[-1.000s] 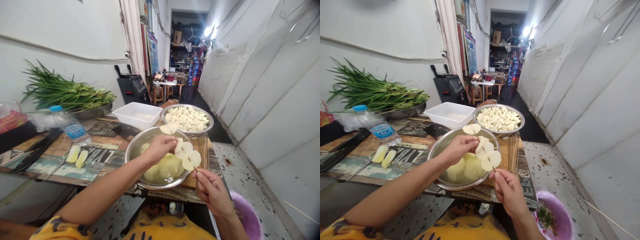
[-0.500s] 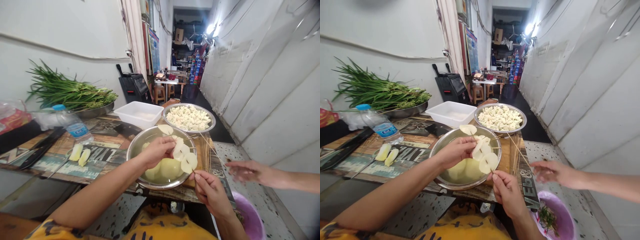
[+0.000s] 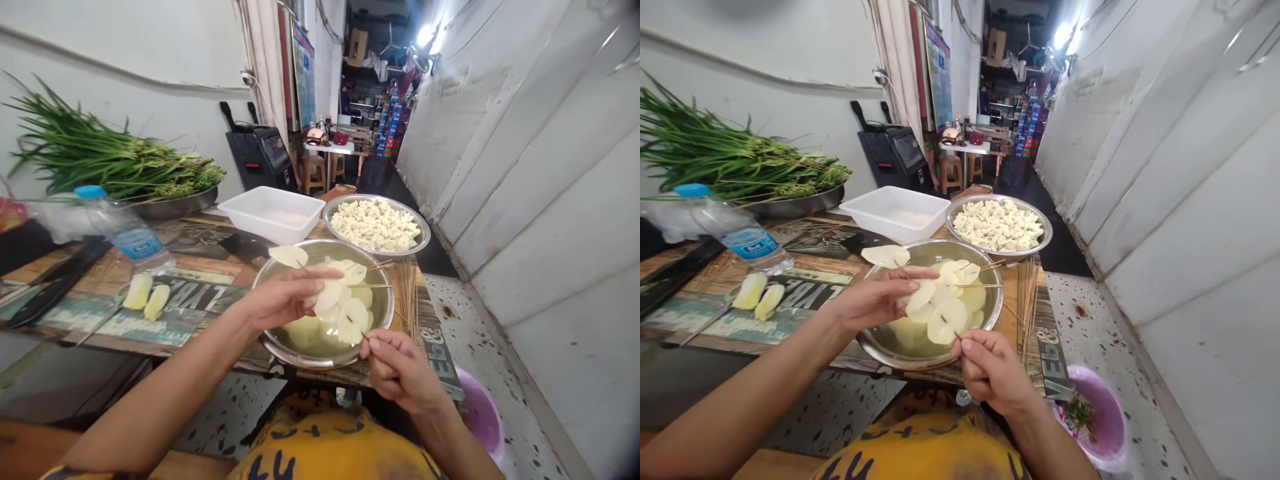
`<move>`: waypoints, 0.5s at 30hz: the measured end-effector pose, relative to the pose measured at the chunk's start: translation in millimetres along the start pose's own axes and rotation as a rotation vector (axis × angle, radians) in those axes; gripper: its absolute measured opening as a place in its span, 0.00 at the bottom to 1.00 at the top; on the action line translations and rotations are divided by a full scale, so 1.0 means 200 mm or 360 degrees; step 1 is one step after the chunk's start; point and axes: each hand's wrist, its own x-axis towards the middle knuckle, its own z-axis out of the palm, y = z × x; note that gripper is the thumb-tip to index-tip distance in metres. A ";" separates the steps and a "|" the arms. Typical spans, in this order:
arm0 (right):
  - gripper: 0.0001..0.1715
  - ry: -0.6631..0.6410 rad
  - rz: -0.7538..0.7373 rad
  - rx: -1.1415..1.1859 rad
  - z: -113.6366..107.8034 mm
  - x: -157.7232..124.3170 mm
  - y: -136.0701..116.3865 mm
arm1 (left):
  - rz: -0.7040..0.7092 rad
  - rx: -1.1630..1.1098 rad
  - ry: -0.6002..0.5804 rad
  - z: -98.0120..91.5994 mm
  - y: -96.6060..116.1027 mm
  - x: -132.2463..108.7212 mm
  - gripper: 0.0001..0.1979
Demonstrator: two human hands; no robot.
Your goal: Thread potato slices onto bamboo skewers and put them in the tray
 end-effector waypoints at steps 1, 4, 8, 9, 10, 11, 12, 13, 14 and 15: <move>0.11 -0.0066 0.0061 0.0096 0.00 0.00 0.00 | 0.0032 0.0003 -0.0082 -0.01 0.00 -0.01 0.16; 0.10 -0.0208 0.0142 0.0299 -0.03 0.01 -0.01 | 0.0243 0.0132 -0.0306 -0.04 0.02 -0.05 0.21; 0.10 -0.0286 0.0147 0.0369 -0.05 0.02 -0.02 | 0.0484 0.0620 -0.0240 -0.02 0.04 -0.08 0.25; 0.10 -0.0288 0.0151 0.0356 -0.05 0.02 -0.02 | 0.0540 0.0733 -0.0139 -0.01 0.04 -0.08 0.21; 0.10 -0.0276 0.0152 0.0332 -0.04 0.02 -0.02 | 0.0614 0.0835 -0.0023 0.01 0.04 -0.08 0.16; 0.11 -0.0246 0.0143 0.0294 -0.04 0.02 -0.02 | 0.0703 0.0932 0.0097 0.03 0.04 -0.08 0.11; 0.12 -0.0203 0.0123 0.0247 -0.03 0.01 -0.02 | 0.0794 0.1033 0.0208 0.05 0.04 -0.08 0.09; 0.12 -0.0150 0.0085 0.0193 -0.03 0.01 -0.02 | 0.0877 0.1137 0.0308 0.07 0.03 -0.07 0.09; 0.13 -0.0092 0.0030 0.0132 -0.02 0.00 -0.01 | 0.0947 0.1242 0.0395 0.08 0.02 -0.07 0.11; 0.13 -0.0033 -0.0040 0.0063 -0.01 0.00 -0.01 | 0.0995 0.1347 0.0472 0.10 0.02 -0.07 0.13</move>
